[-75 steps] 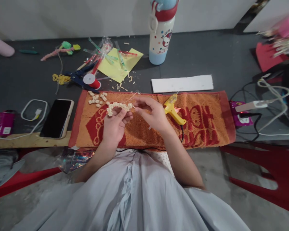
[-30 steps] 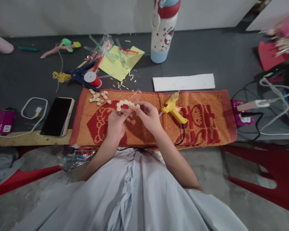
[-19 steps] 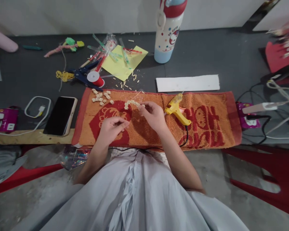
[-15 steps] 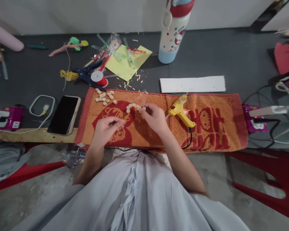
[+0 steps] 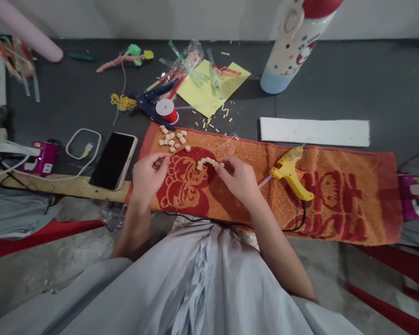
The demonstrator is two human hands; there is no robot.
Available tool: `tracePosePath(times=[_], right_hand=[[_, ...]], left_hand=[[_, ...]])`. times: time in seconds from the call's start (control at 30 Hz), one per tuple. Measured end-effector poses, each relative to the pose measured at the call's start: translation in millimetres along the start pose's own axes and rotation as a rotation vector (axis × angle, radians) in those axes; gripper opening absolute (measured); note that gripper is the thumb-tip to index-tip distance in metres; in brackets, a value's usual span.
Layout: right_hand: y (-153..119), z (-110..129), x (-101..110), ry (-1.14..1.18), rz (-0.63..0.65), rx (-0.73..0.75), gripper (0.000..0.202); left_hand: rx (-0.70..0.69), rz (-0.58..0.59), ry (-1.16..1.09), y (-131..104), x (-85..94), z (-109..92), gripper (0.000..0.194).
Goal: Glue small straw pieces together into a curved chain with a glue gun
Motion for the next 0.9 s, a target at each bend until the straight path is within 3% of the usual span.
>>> tracePosePath(times=[0.17, 0.4, 0.9], right_hand=[[0.3, 6.9, 2.9, -0.109, -0.013, 0.016, 0.025], [3.5, 19.3, 5.8, -0.252, -0.009, 0.081, 0.028], [4.5, 22.7, 11.6, -0.347, -0.022, 0.095, 0.03]], left_hand=[[-0.012, -0.09, 0.191, 21.6, 9.9, -0.9, 0.02], [-0.015, -0.144, 0.254, 44.8, 11.0, 3.3, 0.014], [-0.039, -0.102, 0.293, 47.1, 4.3, 8.3, 0.006]])
Point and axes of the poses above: each hand's wrist, its own y-axis towards the middle knuckle, its own x-axis out of the back of the hand, z = x × y, the point moved 5 cm from there along y, towards the middle knuckle, and after that the axes turned 12 degrees about x, right-handed, at the moved point
